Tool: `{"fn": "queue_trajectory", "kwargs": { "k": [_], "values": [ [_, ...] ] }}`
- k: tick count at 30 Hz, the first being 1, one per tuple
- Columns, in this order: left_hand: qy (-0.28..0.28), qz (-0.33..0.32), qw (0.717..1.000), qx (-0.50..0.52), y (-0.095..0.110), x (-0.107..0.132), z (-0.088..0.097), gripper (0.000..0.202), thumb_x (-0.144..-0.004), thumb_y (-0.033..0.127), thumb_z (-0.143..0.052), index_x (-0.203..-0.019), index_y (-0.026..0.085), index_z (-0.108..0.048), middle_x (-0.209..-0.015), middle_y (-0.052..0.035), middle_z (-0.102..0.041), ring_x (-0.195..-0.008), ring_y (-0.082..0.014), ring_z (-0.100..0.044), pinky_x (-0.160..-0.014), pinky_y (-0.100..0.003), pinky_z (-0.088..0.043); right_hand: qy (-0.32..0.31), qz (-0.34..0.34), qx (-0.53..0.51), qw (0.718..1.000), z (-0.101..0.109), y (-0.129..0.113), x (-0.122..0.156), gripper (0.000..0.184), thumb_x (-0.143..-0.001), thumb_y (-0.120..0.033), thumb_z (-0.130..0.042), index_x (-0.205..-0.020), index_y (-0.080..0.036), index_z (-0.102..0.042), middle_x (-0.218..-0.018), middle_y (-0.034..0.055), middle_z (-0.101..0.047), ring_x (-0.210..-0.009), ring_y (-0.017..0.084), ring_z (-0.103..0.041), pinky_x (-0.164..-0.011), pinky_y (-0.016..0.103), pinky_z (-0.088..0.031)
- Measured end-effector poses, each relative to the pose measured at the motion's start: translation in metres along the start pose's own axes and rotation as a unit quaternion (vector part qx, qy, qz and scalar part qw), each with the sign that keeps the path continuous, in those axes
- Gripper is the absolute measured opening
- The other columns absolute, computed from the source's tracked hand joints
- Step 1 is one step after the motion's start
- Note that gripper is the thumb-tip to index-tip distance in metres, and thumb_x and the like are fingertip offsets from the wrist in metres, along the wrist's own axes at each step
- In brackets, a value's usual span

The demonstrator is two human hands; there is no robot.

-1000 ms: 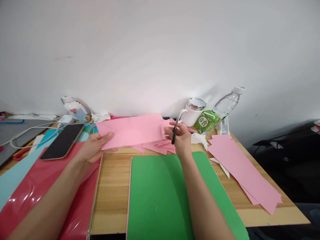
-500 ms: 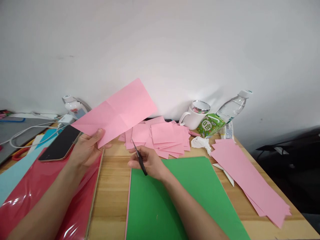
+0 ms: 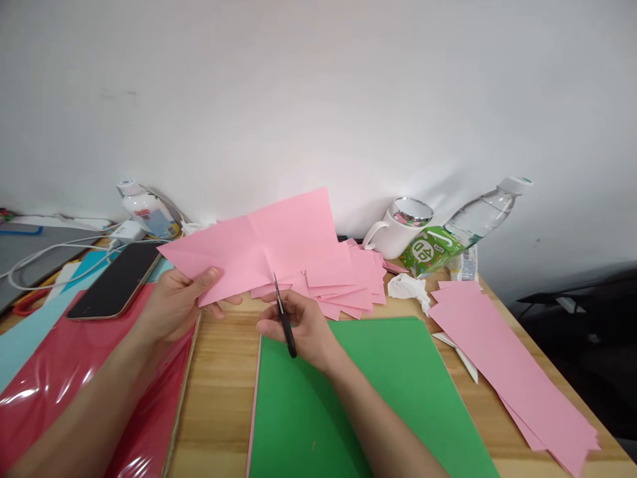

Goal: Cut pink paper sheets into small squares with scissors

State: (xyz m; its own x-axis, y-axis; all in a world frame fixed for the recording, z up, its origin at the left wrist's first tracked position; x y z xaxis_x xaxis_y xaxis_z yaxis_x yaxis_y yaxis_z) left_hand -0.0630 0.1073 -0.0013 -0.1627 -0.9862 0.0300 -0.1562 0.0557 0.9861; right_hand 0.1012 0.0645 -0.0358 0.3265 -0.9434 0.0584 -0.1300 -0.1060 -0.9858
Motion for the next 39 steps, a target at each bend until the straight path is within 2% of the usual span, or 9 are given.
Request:
{"fn": "queue_trajectory", "kwargs": {
  "k": [7, 14, 21, 30, 39],
  "values": [
    [-0.006, -0.007, 1.000, -0.009, -0.0035, -0.0013, -0.0009, 0.022, -0.073, 0.026, -0.064, -0.092, 0.016, -0.069, -0.067, -0.0040, -0.070, -0.056, -0.0231, -0.068, -0.034, -0.025, -0.051, -0.009, -0.002, -0.010, 1.000, -0.0001, 0.0002, 0.0007, 0.040, -0.065, -0.035, -0.073, -0.098, -0.020, -0.055, -0.078, 0.0005, -0.061, -0.073, 0.014, -0.058, -0.068, 0.027, -0.043],
    [0.017, 0.018, 1.000, 0.018, -0.0078, -0.0009, 0.0022, 0.027, -0.069, 0.020, -0.067, -0.096, 0.016, -0.068, -0.071, -0.0055, -0.071, -0.061, -0.0252, -0.068, -0.036, -0.026, -0.052, -0.004, 0.001, -0.008, 1.000, -0.0007, -0.0019, 0.0011, 0.034, -0.064, -0.035, -0.074, -0.087, -0.019, -0.054, -0.077, 0.0004, -0.060, -0.072, 0.013, -0.058, -0.066, 0.026, -0.043],
    [0.012, -0.021, 0.999, -0.031, -0.0027, -0.0013, 0.0006, 0.020, -0.071, 0.026, -0.066, -0.088, 0.016, -0.070, -0.071, -0.0045, -0.071, -0.055, -0.0223, -0.067, -0.035, -0.026, -0.051, -0.009, 0.001, 0.002, 1.000, -0.0008, -0.0026, 0.0012, 0.035, -0.063, -0.035, -0.075, -0.088, -0.019, -0.055, -0.078, 0.0003, -0.058, -0.071, 0.013, -0.056, -0.066, 0.026, -0.043],
    [0.001, -0.025, 0.998, -0.050, 0.0000, -0.0001, -0.0002, 0.022, -0.072, 0.027, -0.066, -0.090, 0.016, -0.069, -0.067, -0.0049, -0.070, -0.055, -0.0239, -0.067, -0.036, -0.029, -0.053, -0.010, -0.005, -0.005, 1.000, -0.0014, -0.0028, 0.0011, 0.035, -0.063, -0.034, -0.075, -0.088, -0.019, -0.055, -0.075, -0.0007, -0.057, -0.068, 0.011, -0.053, -0.063, 0.025, -0.042],
    [0.014, -0.025, 0.998, -0.055, -0.0005, -0.0002, 0.0002, 0.024, -0.072, 0.029, -0.064, -0.088, 0.012, -0.067, -0.060, -0.0039, -0.068, -0.051, -0.0226, -0.066, -0.035, -0.029, -0.053, -0.014, -0.006, 0.008, 1.000, -0.0018, -0.0040, 0.0019, 0.038, -0.063, -0.036, -0.074, -0.090, -0.018, -0.054, -0.078, 0.0006, -0.056, -0.074, 0.014, -0.056, -0.066, 0.026, -0.041]
  ]
}}
Point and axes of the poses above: each hand's wrist, its own x-axis away from the middle knuckle, its own z-axis out of the back of the hand, y = z × x, the point moved 6 cm from there along -x, towards the middle knuckle
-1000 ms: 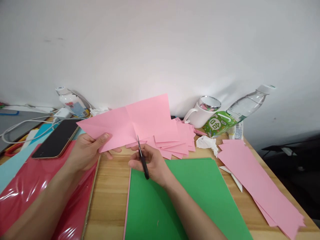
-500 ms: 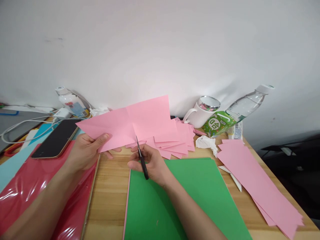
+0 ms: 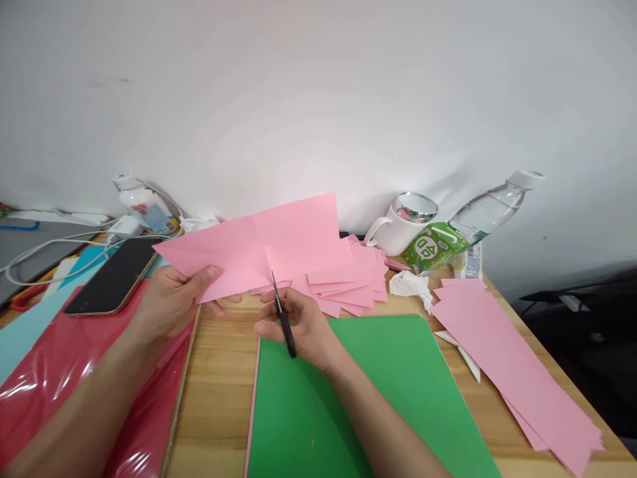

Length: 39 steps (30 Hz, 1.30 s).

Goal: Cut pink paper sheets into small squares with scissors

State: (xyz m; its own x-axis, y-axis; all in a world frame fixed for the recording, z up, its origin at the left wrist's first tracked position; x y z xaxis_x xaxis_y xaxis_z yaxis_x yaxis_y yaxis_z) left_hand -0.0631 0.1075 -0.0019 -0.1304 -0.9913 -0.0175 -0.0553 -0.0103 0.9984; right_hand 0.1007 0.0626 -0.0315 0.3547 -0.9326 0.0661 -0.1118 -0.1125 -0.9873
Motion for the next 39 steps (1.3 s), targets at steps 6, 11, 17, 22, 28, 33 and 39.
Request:
{"fn": "queue_trajectory", "kwargs": {
  "k": [6, 11, 17, 22, 28, 33, 39],
  "values": [
    [-0.007, -0.005, 1.000, -0.013, 0.0004, -0.0012, 0.0011, 0.023, -0.074, 0.029, -0.062, -0.088, 0.012, -0.067, -0.058, -0.0036, -0.068, -0.051, -0.0219, -0.066, -0.035, -0.029, -0.054, -0.002, 0.003, -0.001, 1.000, 0.0003, -0.0004, 0.0001, 0.040, -0.061, -0.035, -0.076, -0.090, -0.018, -0.055, -0.078, 0.0007, -0.057, -0.068, 0.011, -0.051, -0.064, 0.025, -0.040],
    [-0.011, -0.004, 1.000, -0.004, 0.0005, -0.0010, 0.0005, 0.023, -0.073, 0.028, -0.063, -0.089, 0.013, -0.067, -0.059, -0.0029, -0.068, -0.050, -0.0217, -0.066, -0.034, -0.029, -0.054, 0.002, -0.002, -0.003, 1.000, 0.0006, 0.0025, -0.0007, 0.041, -0.059, -0.034, -0.077, -0.088, -0.017, -0.055, -0.078, 0.0008, -0.057, -0.067, 0.011, -0.049, -0.063, 0.025, -0.039],
    [-0.015, -0.006, 1.000, -0.003, 0.0005, -0.0008, 0.0007, 0.022, -0.074, 0.027, -0.063, -0.090, 0.012, -0.067, -0.059, -0.0029, -0.068, -0.051, -0.0217, -0.066, -0.034, -0.028, -0.054, 0.007, -0.005, -0.010, 1.000, 0.0016, 0.0033, -0.0017, 0.040, -0.062, -0.032, -0.076, -0.092, -0.016, -0.054, -0.079, 0.0011, -0.057, -0.069, 0.011, -0.050, -0.064, 0.025, -0.038],
    [-0.014, -0.005, 1.000, -0.008, -0.0002, -0.0016, 0.0016, 0.023, -0.073, 0.028, -0.063, -0.090, 0.012, -0.067, -0.059, -0.0034, -0.068, -0.050, -0.0221, -0.066, -0.034, -0.029, -0.054, 0.003, -0.003, -0.002, 1.000, 0.0014, 0.0023, -0.0013, 0.039, -0.062, -0.032, -0.075, -0.092, -0.017, -0.055, -0.077, 0.0008, -0.057, -0.069, 0.011, -0.051, -0.064, 0.025, -0.038],
    [-0.007, 0.004, 1.000, -0.017, -0.0005, -0.0010, 0.0020, 0.025, -0.074, 0.029, -0.063, -0.093, 0.013, -0.066, -0.057, -0.0027, -0.067, -0.045, -0.0206, -0.064, -0.034, -0.029, -0.053, 0.004, -0.009, -0.004, 1.000, 0.0010, 0.0028, -0.0002, 0.039, -0.062, -0.032, -0.075, -0.091, -0.017, -0.054, -0.078, 0.0008, -0.057, -0.068, 0.011, -0.050, -0.064, 0.025, -0.039],
    [-0.009, 0.003, 1.000, -0.015, 0.0005, -0.0003, 0.0015, 0.024, -0.073, 0.029, -0.063, -0.090, 0.013, -0.067, -0.055, -0.0024, -0.066, -0.042, -0.0195, -0.063, -0.034, -0.029, -0.053, 0.002, -0.007, 0.007, 1.000, -0.0002, 0.0011, -0.0007, 0.037, -0.063, -0.032, -0.074, -0.090, -0.016, -0.054, -0.078, 0.0014, -0.057, -0.067, 0.010, -0.050, -0.064, 0.025, -0.039],
    [-0.004, 0.001, 1.000, -0.014, 0.0032, 0.0006, 0.0011, 0.023, -0.074, 0.028, -0.063, -0.090, 0.012, -0.067, -0.055, -0.0024, -0.066, -0.041, -0.0190, -0.062, -0.034, -0.029, -0.053, 0.003, -0.008, 0.001, 1.000, 0.0005, 0.0034, -0.0010, 0.039, -0.063, -0.032, -0.075, -0.092, -0.016, -0.054, -0.079, 0.0013, -0.057, -0.069, 0.010, -0.050, -0.065, 0.025, -0.039]
  ]
}}
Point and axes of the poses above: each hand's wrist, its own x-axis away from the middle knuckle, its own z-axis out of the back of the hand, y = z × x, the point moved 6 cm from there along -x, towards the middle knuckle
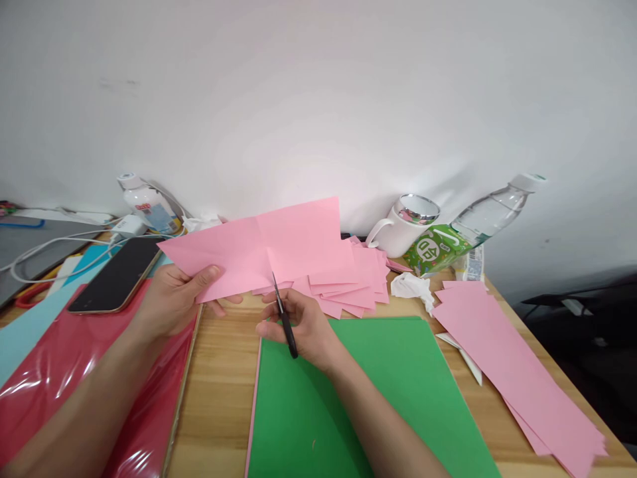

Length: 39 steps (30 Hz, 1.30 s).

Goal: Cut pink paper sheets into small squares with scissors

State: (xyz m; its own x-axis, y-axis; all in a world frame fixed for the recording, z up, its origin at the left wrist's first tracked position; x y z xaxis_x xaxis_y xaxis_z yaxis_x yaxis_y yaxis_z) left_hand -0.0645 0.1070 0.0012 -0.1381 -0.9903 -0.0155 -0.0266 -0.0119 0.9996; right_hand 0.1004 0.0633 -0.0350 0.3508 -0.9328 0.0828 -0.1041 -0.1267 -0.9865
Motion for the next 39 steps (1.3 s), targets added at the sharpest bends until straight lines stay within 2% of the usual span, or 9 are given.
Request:
{"fn": "queue_trajectory", "kwargs": {
  "k": [7, 16, 24, 31, 39],
  "values": [
    [-0.006, -0.001, 1.000, -0.012, -0.0021, -0.0001, 0.0007, 0.026, -0.074, 0.029, -0.062, -0.094, 0.013, -0.066, -0.057, -0.0025, -0.067, -0.042, -0.0191, -0.063, -0.035, -0.029, -0.053, -0.003, -0.003, -0.001, 1.000, 0.0003, 0.0019, 0.0002, 0.040, -0.062, -0.034, -0.075, -0.092, -0.018, -0.054, -0.079, 0.0006, -0.057, -0.068, 0.011, -0.051, -0.065, 0.026, -0.039],
    [-0.008, 0.002, 1.000, -0.009, -0.0020, -0.0008, 0.0009, 0.022, -0.073, 0.029, -0.063, -0.089, 0.014, -0.067, -0.056, -0.0028, -0.067, -0.040, -0.0186, -0.062, -0.033, -0.028, -0.052, -0.001, -0.006, 0.005, 1.000, -0.0016, -0.0011, 0.0006, 0.039, -0.062, -0.038, -0.074, -0.089, -0.018, -0.054, -0.074, -0.0004, -0.055, -0.065, 0.011, -0.050, -0.062, 0.026, -0.039],
    [-0.006, -0.007, 1.000, -0.001, -0.0013, 0.0000, 0.0003, 0.013, -0.074, 0.026, -0.063, -0.079, 0.015, -0.066, -0.055, -0.0018, -0.066, -0.046, -0.0213, -0.065, -0.034, -0.030, -0.053, 0.005, 0.006, 0.011, 1.000, -0.0024, -0.0018, -0.0007, 0.036, -0.065, -0.038, -0.072, -0.087, -0.017, -0.053, -0.067, -0.0025, -0.052, -0.059, 0.009, -0.045, -0.056, 0.024, -0.035],
    [0.002, 0.000, 1.000, -0.009, -0.0014, 0.0004, 0.0014, 0.015, -0.072, 0.028, -0.063, -0.078, 0.015, -0.066, -0.057, -0.0032, -0.066, -0.050, -0.0231, -0.066, -0.033, -0.030, -0.052, 0.013, 0.005, 0.022, 1.000, -0.0012, 0.0005, -0.0017, 0.035, -0.065, -0.040, -0.071, -0.084, -0.017, -0.053, -0.064, -0.0035, -0.050, -0.055, 0.008, -0.042, -0.052, 0.023, -0.032],
    [0.004, 0.000, 1.000, -0.013, 0.0001, 0.0011, 0.0009, 0.014, -0.073, 0.029, -0.063, -0.072, 0.015, -0.064, -0.055, -0.0031, -0.066, -0.047, -0.0208, -0.064, -0.035, -0.029, -0.053, 0.018, 0.005, 0.020, 1.000, -0.0013, -0.0004, -0.0013, 0.035, -0.064, -0.041, -0.071, -0.082, -0.018, -0.053, -0.061, -0.0047, -0.046, -0.052, 0.007, -0.038, -0.050, 0.022, -0.029]
  ]
}}
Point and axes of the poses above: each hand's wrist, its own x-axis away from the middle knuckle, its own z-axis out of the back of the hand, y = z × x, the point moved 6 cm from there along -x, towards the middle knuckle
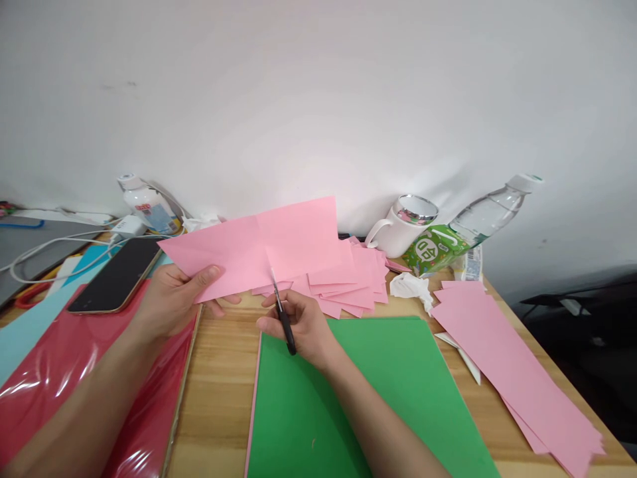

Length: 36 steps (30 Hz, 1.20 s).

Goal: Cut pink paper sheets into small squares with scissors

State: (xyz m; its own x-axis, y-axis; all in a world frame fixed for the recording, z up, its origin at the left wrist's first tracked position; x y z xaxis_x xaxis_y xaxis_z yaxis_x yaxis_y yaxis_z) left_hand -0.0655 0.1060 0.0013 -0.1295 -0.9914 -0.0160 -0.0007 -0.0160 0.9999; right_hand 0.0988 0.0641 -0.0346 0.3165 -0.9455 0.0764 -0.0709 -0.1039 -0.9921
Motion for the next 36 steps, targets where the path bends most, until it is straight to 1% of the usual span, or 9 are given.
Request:
{"fn": "queue_trajectory", "kwargs": {
  "k": [6, 9, 13, 18, 20, 23, 25, 29, 36],
  "values": [
    [-0.001, -0.003, 1.000, -0.005, 0.0021, 0.0004, -0.0004, 0.014, -0.073, 0.028, -0.062, -0.071, 0.015, -0.065, -0.056, -0.0035, -0.066, -0.046, -0.0205, -0.064, -0.036, -0.030, -0.053, 0.004, 0.009, 0.001, 1.000, 0.0007, 0.0016, 0.0004, 0.032, -0.065, -0.040, -0.071, -0.081, -0.017, -0.054, -0.060, -0.0053, -0.045, -0.052, 0.006, -0.036, -0.049, 0.022, -0.028],
    [-0.001, -0.001, 1.000, -0.002, 0.0032, 0.0012, -0.0009, 0.015, -0.073, 0.027, -0.063, -0.078, 0.014, -0.067, -0.056, -0.0034, -0.066, -0.046, -0.0205, -0.064, -0.035, -0.030, -0.053, 0.004, 0.011, 0.002, 1.000, 0.0011, 0.0030, 0.0005, 0.031, -0.066, -0.039, -0.071, -0.081, -0.017, -0.055, -0.058, -0.0058, -0.043, -0.051, 0.006, -0.034, -0.049, 0.022, -0.027],
    [-0.002, -0.001, 1.000, 0.002, 0.0027, 0.0013, -0.0009, 0.021, -0.073, 0.027, -0.063, -0.088, 0.013, -0.068, -0.058, -0.0044, -0.067, -0.050, -0.0228, -0.066, -0.035, -0.030, -0.053, 0.007, 0.013, 0.005, 1.000, 0.0021, 0.0033, 0.0002, 0.032, -0.064, -0.041, -0.071, -0.080, -0.017, -0.055, -0.055, -0.0067, -0.041, -0.049, 0.006, -0.032, -0.047, 0.022, -0.026],
    [-0.001, 0.001, 1.000, 0.000, 0.0021, 0.0000, -0.0005, 0.022, -0.073, 0.029, -0.063, -0.086, 0.013, -0.068, -0.057, -0.0042, -0.067, -0.051, -0.0231, -0.066, -0.036, -0.031, -0.054, 0.013, 0.007, 0.011, 1.000, 0.0027, 0.0053, -0.0002, 0.034, -0.063, -0.044, -0.071, -0.079, -0.017, -0.055, -0.054, -0.0064, -0.042, -0.048, 0.006, -0.033, -0.046, 0.021, -0.027],
    [0.001, -0.001, 1.000, -0.004, 0.0030, -0.0006, -0.0007, 0.021, -0.072, 0.029, -0.063, -0.085, 0.013, -0.068, -0.055, -0.0037, -0.067, -0.050, -0.0226, -0.065, -0.036, -0.031, -0.054, 0.016, 0.003, 0.010, 1.000, 0.0022, 0.0067, -0.0005, 0.035, -0.063, -0.044, -0.071, -0.079, -0.017, -0.055, -0.054, -0.0061, -0.043, -0.047, 0.006, -0.034, -0.045, 0.021, -0.028],
    [0.003, 0.003, 1.000, -0.002, 0.0035, -0.0010, -0.0015, 0.021, -0.071, 0.029, -0.064, -0.084, 0.013, -0.068, -0.053, -0.0029, -0.066, -0.045, -0.0211, -0.063, -0.036, -0.031, -0.053, 0.013, -0.002, 0.001, 1.000, 0.0009, 0.0077, -0.0010, 0.037, -0.062, -0.044, -0.072, -0.081, -0.017, -0.056, -0.055, -0.0049, -0.048, -0.049, 0.007, -0.040, -0.047, 0.022, -0.032],
    [-0.003, 0.010, 1.000, 0.000, 0.0025, -0.0010, -0.0030, 0.021, -0.070, 0.029, -0.065, -0.084, 0.013, -0.067, -0.051, -0.0024, -0.065, -0.041, -0.0202, -0.062, -0.034, -0.030, -0.052, 0.010, 0.000, -0.009, 1.000, 0.0003, 0.0066, -0.0011, 0.039, -0.061, -0.042, -0.074, -0.085, -0.017, -0.056, -0.060, -0.0031, -0.053, -0.053, 0.009, -0.046, -0.051, 0.023, -0.036],
    [-0.017, 0.017, 1.000, -0.007, 0.0001, -0.0002, -0.0058, 0.022, -0.070, 0.030, -0.066, -0.084, 0.014, -0.067, -0.051, -0.0023, -0.065, -0.041, -0.0206, -0.062, -0.033, -0.029, -0.051, 0.007, 0.002, -0.021, 1.000, 0.0014, 0.0031, -0.0003, 0.043, -0.060, -0.040, -0.075, -0.092, -0.017, -0.055, -0.073, 0.0008, -0.060, -0.063, 0.012, -0.053, -0.061, 0.026, -0.041],
    [-0.018, 0.014, 1.000, 0.003, 0.0006, -0.0006, -0.0058, 0.016, -0.070, 0.029, -0.066, -0.075, 0.015, -0.066, -0.048, -0.0011, -0.064, -0.041, -0.0216, -0.063, -0.032, -0.029, -0.051, 0.009, -0.002, -0.022, 1.000, 0.0015, 0.0014, -0.0004, 0.042, -0.061, -0.039, -0.075, -0.091, -0.017, -0.055, -0.073, 0.0009, -0.060, -0.063, 0.011, -0.052, -0.062, 0.026, -0.041]
  ]
}}
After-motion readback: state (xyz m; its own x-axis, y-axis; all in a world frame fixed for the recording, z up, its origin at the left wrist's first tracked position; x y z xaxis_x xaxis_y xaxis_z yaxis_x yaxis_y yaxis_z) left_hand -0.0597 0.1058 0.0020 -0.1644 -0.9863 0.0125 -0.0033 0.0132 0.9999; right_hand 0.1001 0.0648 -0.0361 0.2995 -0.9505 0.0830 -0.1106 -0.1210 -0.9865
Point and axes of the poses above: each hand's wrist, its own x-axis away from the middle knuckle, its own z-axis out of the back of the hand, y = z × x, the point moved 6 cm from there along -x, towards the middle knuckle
